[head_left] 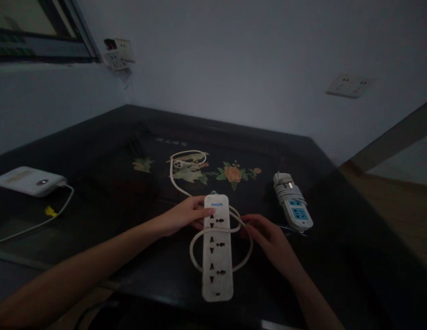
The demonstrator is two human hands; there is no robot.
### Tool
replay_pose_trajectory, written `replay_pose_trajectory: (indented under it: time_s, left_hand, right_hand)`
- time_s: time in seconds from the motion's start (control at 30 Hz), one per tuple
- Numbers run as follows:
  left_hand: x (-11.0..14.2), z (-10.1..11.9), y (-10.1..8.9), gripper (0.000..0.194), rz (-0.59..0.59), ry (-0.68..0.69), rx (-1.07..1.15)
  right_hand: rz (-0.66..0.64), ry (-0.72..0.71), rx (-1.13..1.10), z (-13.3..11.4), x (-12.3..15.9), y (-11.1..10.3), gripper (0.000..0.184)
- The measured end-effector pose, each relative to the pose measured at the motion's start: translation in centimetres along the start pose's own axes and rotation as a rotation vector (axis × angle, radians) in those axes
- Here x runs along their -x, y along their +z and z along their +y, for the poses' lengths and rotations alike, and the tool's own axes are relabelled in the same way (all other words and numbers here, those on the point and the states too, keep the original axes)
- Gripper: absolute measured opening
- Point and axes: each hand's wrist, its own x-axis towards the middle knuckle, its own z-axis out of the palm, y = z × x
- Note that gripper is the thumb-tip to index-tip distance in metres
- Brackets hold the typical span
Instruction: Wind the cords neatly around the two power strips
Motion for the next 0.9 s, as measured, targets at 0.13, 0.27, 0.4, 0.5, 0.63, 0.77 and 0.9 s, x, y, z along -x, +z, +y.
replay_pose_trajectory:
  time_s: [0.13,0.27,0.4,0.5,0.63,0.77,0.9]
  left_hand:
    - [1.5,-1.6,-0.2,0.046,0.042,-0.056,0.030]
    - [2.7,-2.6,-0.7,0.045,0.089,-0.120,-0.027]
    - [3.7,-3.3,-1.5,0.047,0.131,-0.150,-0.108]
    - [4.2,-3.6,-2.1,0.047,0.105,-0.154,-0.122]
    - [4.4,-3.6,-2.3,0.046,0.108,-0.162,-0.150]
    - [4.0,-3.2,-2.4,0.051,0.112,-0.175,-0.211]
    - [3.5,-2.5,-2.6,0.053,0.065,-0.154,-0.311]
  right_hand:
    - [-0.057,-0.024,0.122,0.1,0.1,0.8,0.021]
    - [-0.107,-0.049,0.185,0.2,0.1,1.3,0.019]
    - [-0.118,-0.074,0.238,0.5,0.0,1.8,0.022]
    - [-0.099,-0.104,0.251,0.6,-0.1,2.1,0.020]
    - [-0.073,-0.179,0.328,0.2,-1.3,2.5,0.016]
    - [-0.124,-0.279,0.488,-0.6,-3.6,3.3,0.016]
    - [-0.164,-0.311,0.749,-0.8,-5.9,4.5,0.018]
